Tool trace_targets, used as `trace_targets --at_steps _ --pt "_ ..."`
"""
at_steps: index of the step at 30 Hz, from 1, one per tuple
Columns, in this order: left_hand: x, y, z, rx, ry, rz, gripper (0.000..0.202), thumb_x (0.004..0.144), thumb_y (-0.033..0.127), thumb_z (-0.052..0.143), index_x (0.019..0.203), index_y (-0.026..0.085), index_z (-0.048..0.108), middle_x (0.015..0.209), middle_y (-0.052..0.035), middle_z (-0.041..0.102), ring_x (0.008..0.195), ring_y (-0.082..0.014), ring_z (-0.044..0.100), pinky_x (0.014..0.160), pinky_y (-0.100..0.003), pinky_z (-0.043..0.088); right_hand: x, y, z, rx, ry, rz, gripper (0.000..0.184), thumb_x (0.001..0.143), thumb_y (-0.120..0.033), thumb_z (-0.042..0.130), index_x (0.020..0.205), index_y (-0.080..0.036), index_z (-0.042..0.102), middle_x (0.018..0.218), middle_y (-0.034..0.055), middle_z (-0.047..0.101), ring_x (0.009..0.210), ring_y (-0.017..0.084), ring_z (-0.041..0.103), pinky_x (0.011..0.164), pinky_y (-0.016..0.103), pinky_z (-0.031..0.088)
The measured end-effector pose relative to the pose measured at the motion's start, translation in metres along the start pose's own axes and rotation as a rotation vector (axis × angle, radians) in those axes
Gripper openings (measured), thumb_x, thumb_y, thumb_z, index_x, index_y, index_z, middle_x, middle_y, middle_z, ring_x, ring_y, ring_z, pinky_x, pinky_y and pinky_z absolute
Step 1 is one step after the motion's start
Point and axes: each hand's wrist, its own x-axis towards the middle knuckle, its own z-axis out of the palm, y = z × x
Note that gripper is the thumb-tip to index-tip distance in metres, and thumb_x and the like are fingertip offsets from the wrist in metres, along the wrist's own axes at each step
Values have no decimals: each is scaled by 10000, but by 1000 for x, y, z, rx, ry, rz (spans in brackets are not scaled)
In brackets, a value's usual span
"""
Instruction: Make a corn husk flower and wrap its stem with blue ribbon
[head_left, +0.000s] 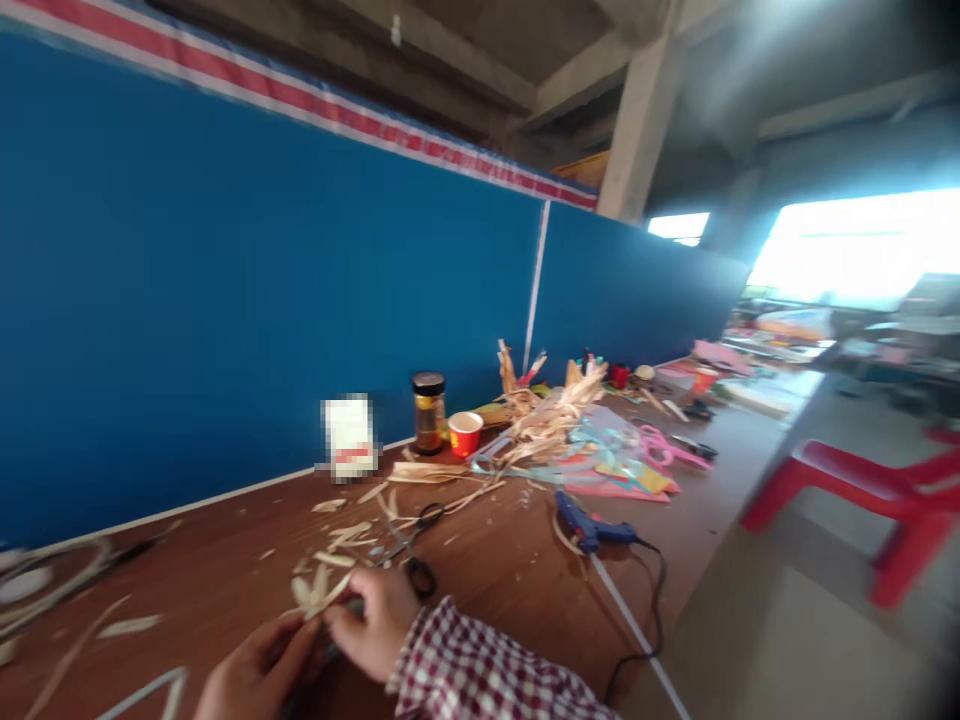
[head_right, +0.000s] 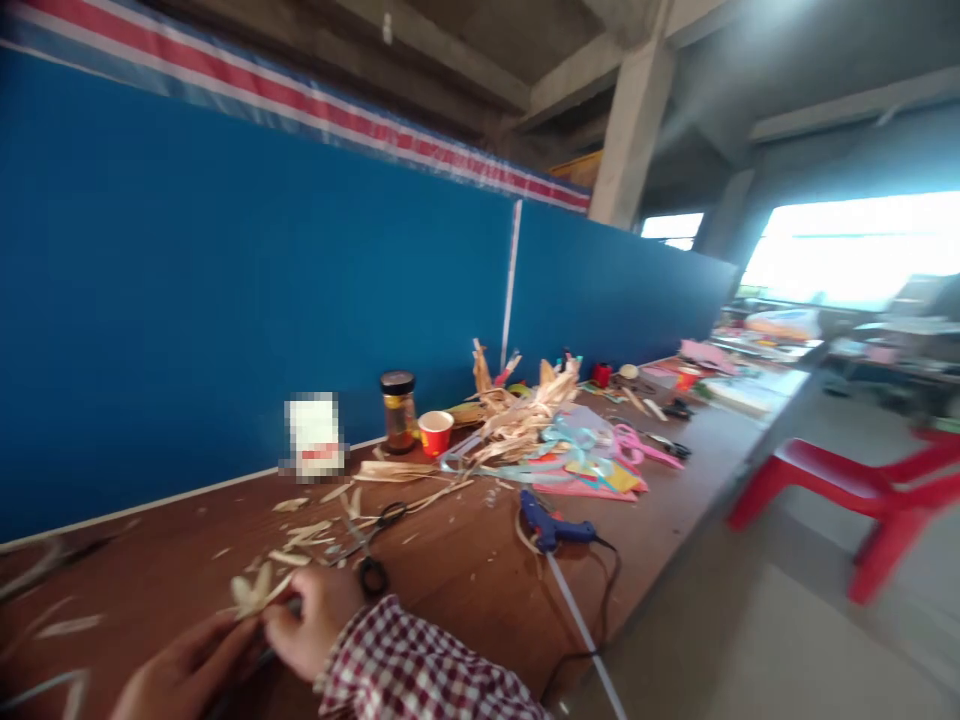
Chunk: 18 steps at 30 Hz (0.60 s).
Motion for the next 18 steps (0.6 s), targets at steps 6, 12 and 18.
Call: trace_targets --at_steps 6,12,18 --pt "-19 38 12 -356 -105 -164 398 487 353 785 790 130 656 701 -31 688 651 -164 641 631 -233 523 0 -5 -6 56 17 39 120 755 -203 513 772 -185 630 768 22 655 769 162 596 705 247 435" --pt "-18 29 13 -386 -90 -202 374 486 332 789 767 121 659 636 -16 668 572 -119 605 551 -187 500 0 -7 -7 69 -13 81 125 753 -201 502 757 -173 625 768 32 653 769 169 586 712 260 420" --pt "-19 32 14 -313 -56 -210 399 488 374 778 760 107 660 583 -20 656 519 -111 583 491 -185 481 1 -5 -6 87 -6 63 101 744 -193 514 735 -176 613 741 18 651 739 156 587 682 242 412"
